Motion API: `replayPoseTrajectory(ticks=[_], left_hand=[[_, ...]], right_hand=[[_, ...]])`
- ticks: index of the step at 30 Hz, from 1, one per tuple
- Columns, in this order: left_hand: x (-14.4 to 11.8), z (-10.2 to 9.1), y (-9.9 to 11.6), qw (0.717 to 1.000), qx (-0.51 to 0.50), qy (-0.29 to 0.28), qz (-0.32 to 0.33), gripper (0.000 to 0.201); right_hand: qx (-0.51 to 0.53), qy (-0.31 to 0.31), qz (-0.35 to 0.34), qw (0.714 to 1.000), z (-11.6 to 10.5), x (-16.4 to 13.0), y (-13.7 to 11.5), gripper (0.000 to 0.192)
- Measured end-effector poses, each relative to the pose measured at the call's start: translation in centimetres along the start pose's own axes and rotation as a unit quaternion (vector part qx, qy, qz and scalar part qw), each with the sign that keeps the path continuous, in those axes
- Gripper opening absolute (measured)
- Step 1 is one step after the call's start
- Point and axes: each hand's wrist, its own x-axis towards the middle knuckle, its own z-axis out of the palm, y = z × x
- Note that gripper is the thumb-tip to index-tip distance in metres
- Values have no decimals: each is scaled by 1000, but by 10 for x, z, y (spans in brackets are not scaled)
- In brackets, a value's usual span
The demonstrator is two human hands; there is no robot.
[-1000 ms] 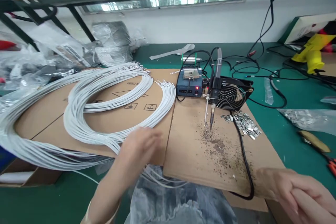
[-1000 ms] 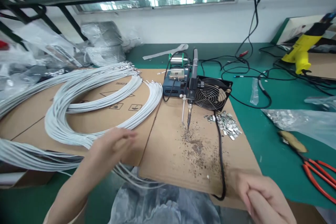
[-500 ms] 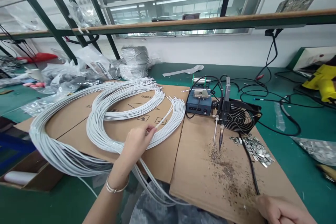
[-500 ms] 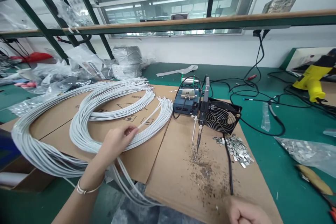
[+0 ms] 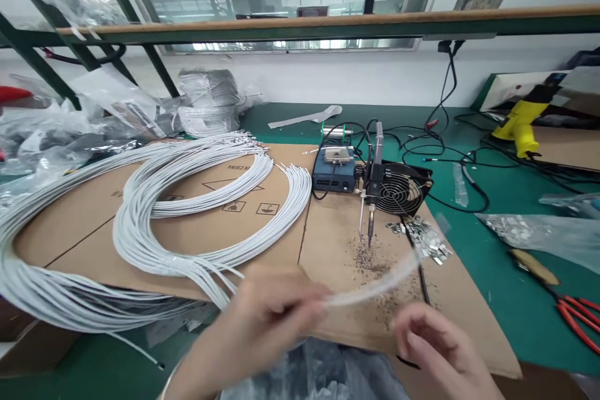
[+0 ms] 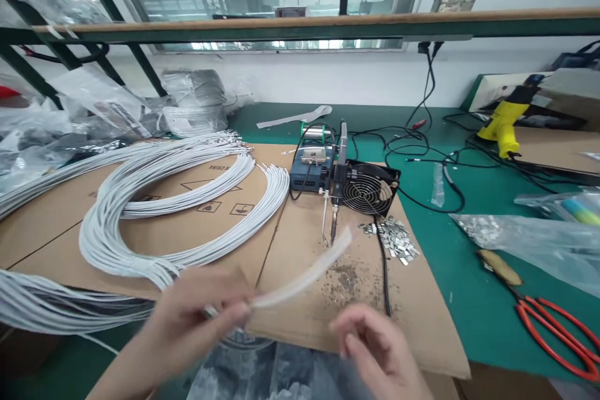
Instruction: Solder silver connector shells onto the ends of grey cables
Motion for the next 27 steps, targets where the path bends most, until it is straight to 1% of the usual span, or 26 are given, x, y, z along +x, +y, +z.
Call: replayPoseTrajectory(ticks=[1, 2, 3, 5, 8, 10, 12, 13, 14, 15, 16, 17, 18, 20, 23, 25, 27], left_hand=[[0, 8, 6, 998, -18, -66, 6, 24], [0, 16, 10, 993, -18, -114, -8, 24], [-1, 22, 11, 989, -16, -144, -33, 26], [-3, 28, 9, 976, -19, -200, -83, 29], [-9, 28, 1, 948, -37, -282, -141, 27], [-14, 30, -6, 934, -64, -302, -182, 22], [-19, 42, -11, 922, -157, -271, -228, 17], [-22, 51, -13, 909, -236, -239, -247, 18], [-23, 62, -16, 884, -341, -182, -264, 25], [-24, 73, -18, 846, -439, -136, -269, 33], [-24, 84, -19, 816, -502, -100, -268, 37], [-23, 92, -20, 800, -529, -78, -271, 39], [-22, 97, -21, 790, -545, -62, -275, 41], [-19, 101, -20, 789, -535, -45, -300, 40], [-16, 96, -17, 799, -499, -28, -334, 38], [-16, 93, -15, 814, -479, -14, -329, 36], [-16, 93, -14, 826, -468, -6, -314, 35]], right_hand=[[37, 15, -4, 999, 7, 0, -4, 25], [72, 27, -9, 997, 13, 1, -7, 30], [96, 38, -10, 995, 18, 2, -9, 34], [107, 70, 6, 992, 25, 4, -12, 28], [80, 113, 43, 989, 28, 9, -12, 20], [77, 104, 53, 990, 31, 11, -10, 19], [84, 68, 52, 993, 34, 12, -8, 17], [91, 42, 47, 994, 35, 12, -7, 17], [96, 16, 38, 995, 36, 12, -6, 16], [97, -8, 28, 995, 36, 12, -6, 14], [89, -28, 18, 995, 35, 12, -6, 12], [74, -45, 9, 996, 34, 13, -6, 9], [55, -53, 6, 997, 32, 14, -6, 5], [27, -59, 7, 998, 27, 15, -7, 3], [18, -66, 18, 997, 21, 16, -10, 6], [12, -74, 20, 997, 20, 15, -10, 12], [33, -64, 23, 997, 22, 15, -10, 15]])
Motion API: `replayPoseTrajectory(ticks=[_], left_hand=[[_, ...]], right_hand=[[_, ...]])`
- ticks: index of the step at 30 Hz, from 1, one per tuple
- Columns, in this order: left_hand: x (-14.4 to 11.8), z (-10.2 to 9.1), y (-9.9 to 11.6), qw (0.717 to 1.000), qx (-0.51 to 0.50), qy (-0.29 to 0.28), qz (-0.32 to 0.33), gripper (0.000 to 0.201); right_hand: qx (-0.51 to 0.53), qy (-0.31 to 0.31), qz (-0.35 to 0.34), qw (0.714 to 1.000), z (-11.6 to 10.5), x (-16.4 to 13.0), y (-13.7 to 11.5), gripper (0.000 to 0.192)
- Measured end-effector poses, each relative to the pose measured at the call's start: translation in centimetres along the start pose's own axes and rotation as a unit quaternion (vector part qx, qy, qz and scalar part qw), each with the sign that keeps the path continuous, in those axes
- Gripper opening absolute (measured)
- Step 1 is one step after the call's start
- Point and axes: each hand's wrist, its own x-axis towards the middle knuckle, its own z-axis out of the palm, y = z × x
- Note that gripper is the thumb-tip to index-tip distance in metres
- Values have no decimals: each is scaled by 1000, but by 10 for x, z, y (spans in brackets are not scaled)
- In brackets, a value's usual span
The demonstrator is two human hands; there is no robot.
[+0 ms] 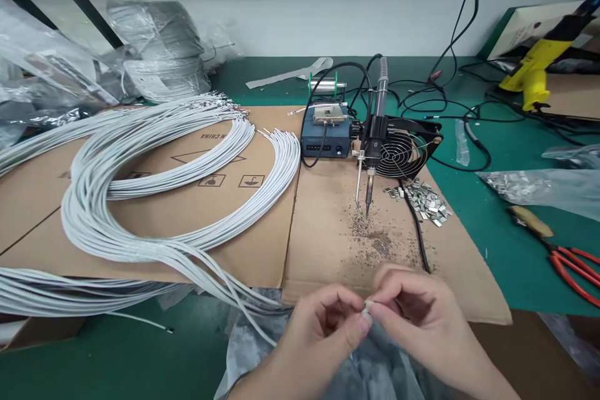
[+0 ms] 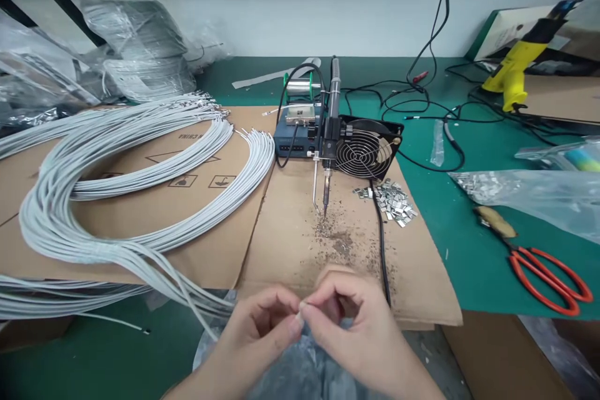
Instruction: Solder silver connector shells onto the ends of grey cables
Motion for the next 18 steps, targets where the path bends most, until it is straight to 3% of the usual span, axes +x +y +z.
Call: replayPoseTrajectory(ticks=[3, 6, 8, 11, 13, 18], left_hand=[[0, 0, -1, 999, -22, -24, -15, 38], [2, -3, 0, 996, -63, -54, -34, 39], [4, -5, 1, 995, -80, -54, -29, 38], [7, -6, 1, 996, -83, -31, -16, 37], [8, -6, 0, 997, -70, -17, -11, 36], [7, -5, -2, 1000, 7, 18, 24, 27]], right_hand=[[169, 4, 45, 985, 2, 5, 1, 20], [346, 26, 86, 934, 1, 11, 1, 24], [294, 56, 73, 951, -1, 14, 2, 19], [89, 46, 44, 994, 1, 13, 3, 6], [6, 36, 20, 999, 3, 11, 2, 4], [-67, 34, -16, 997, 3, 10, -5, 10]])
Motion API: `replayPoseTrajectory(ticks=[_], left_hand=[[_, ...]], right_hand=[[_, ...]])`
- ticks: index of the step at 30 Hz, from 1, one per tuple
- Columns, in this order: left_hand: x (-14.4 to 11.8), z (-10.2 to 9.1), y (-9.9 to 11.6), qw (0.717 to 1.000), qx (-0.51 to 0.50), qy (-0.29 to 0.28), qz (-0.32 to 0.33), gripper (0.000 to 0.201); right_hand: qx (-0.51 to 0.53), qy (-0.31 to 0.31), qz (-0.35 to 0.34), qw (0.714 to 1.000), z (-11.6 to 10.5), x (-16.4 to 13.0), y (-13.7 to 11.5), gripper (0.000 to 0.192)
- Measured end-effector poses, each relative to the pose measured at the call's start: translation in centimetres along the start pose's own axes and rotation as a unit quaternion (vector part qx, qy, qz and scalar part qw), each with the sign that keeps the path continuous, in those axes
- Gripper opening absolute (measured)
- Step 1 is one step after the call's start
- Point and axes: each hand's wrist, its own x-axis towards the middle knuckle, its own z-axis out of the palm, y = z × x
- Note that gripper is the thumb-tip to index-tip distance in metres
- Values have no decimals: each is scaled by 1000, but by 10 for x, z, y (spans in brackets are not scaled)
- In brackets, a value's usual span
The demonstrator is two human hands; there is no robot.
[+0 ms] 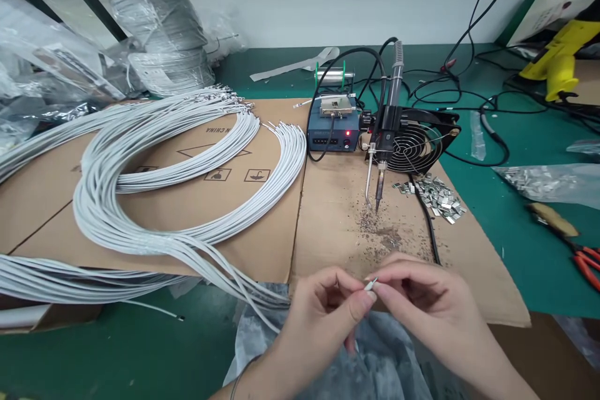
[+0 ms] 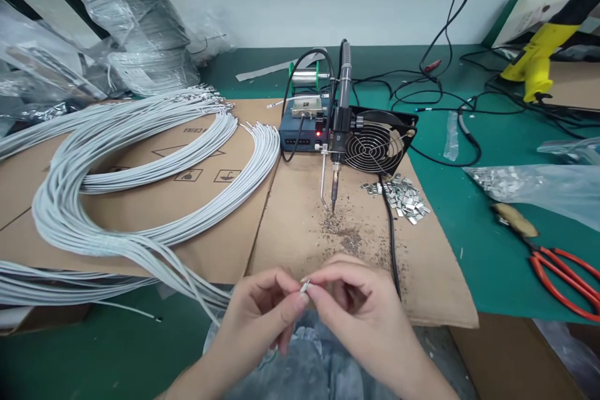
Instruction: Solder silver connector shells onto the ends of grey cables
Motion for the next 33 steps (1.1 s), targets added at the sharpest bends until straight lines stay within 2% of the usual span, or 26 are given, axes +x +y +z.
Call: replayPoseTrajectory(ticks=[4, 6, 9, 11, 13, 15, 17, 20, 22, 24, 26, 29, 33], left_hand=[[-1, -1, 1, 984, 147, 43, 94, 19], [-1, -1, 1, 951, 236, 64, 188, 15], [0, -3, 2, 884, 330, 81, 320, 8], [2, -5, 2, 852, 368, 84, 364, 6], [3, -7, 2, 838, 388, 80, 376, 6], [4, -8, 2, 850, 376, 73, 360, 5], [4, -7, 0, 891, 330, 65, 306, 5], [4, -1, -2, 968, 184, 62, 159, 13], [4, 4, -3, 992, 85, 61, 74, 17], [5, 6, -4, 997, 37, 62, 42, 18], [6, 6, -2, 996, 36, 68, 50, 18], [5, 2, 0, 995, 43, 67, 56, 17], [2, -1, 4, 999, 11, 26, 21, 18]], right_hand=[[-45, -27, 12, 999, -7, 2, -3, 14], [-59, -35, 35, 997, -10, 3, -4, 14], [-53, -60, 94, 992, -13, 5, -4, 10], [-56, -77, 117, 989, -15, 6, -4, 8], [-57, -83, 121, 987, -17, 9, -5, 7], [-34, -77, 121, 989, -17, 11, -5, 9], [8, -67, 121, 990, -15, 12, -3, 11], [64, -20, 107, 992, -4, 10, 1, 15], [94, 39, 83, 991, 6, 7, 5, 16], [116, 99, 55, 987, 16, 3, 8, 16], [122, 116, 42, 985, 21, 0, 9, 15], [126, 85, 46, 987, 17, -4, 6, 5], [85, 32, 49, 995, 0, -2, -1, 12]])
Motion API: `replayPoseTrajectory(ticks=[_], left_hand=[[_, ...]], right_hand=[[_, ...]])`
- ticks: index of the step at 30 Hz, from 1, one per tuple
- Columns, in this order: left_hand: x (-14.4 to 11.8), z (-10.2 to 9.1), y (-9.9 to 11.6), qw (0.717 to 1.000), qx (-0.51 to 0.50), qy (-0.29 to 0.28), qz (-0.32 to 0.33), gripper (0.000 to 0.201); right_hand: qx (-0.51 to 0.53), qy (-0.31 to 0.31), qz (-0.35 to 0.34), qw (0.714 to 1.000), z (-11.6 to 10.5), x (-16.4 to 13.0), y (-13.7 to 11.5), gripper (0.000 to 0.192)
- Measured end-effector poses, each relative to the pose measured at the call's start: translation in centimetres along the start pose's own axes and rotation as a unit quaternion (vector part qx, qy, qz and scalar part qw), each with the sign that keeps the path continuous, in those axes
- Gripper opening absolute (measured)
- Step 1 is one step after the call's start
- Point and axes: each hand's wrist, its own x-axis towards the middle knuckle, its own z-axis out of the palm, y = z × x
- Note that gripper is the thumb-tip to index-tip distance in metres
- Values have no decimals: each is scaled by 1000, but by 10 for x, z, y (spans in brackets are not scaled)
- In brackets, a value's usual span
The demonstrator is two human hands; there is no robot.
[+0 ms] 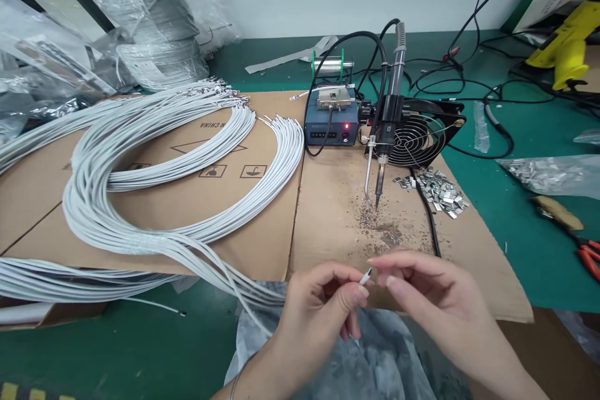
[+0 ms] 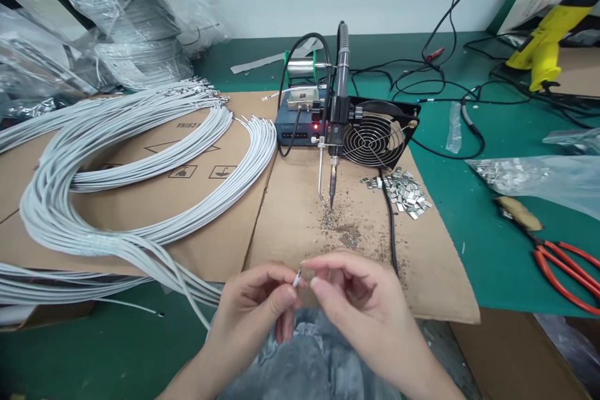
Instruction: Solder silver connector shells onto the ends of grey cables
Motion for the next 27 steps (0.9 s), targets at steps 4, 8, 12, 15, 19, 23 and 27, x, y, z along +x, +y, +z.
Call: replayPoseTrajectory(ticks=[4, 8, 12, 15, 19, 23, 27], left_hand=[[-1, 0, 0, 999, -23, -34, -11, 21], [-2, -1, -2, 999, 4, -51, -9, 25], [-3, -4, -2, 997, 62, -45, 21, 23], [-3, -6, 1, 987, 129, -31, 86, 20], [-2, -7, 4, 971, 191, -27, 145, 15], [0, -8, 2, 974, 194, -17, 113, 14], [2, -6, 0, 973, 204, 24, 101, 15]], right_hand=[[-62, -51, -30, 996, -7, 4, -3, 11], [-126, -55, -71, 988, -7, 3, -5, 13], [-168, -59, -87, 980, -9, 3, -8, 13], [-114, -65, -47, 990, -9, 5, -6, 13], [146, -112, 109, 977, -5, 11, 5, 13], [207, -125, 157, 958, -3, 16, 11, 18], [35, -61, 74, 995, -4, 14, 6, 10]])
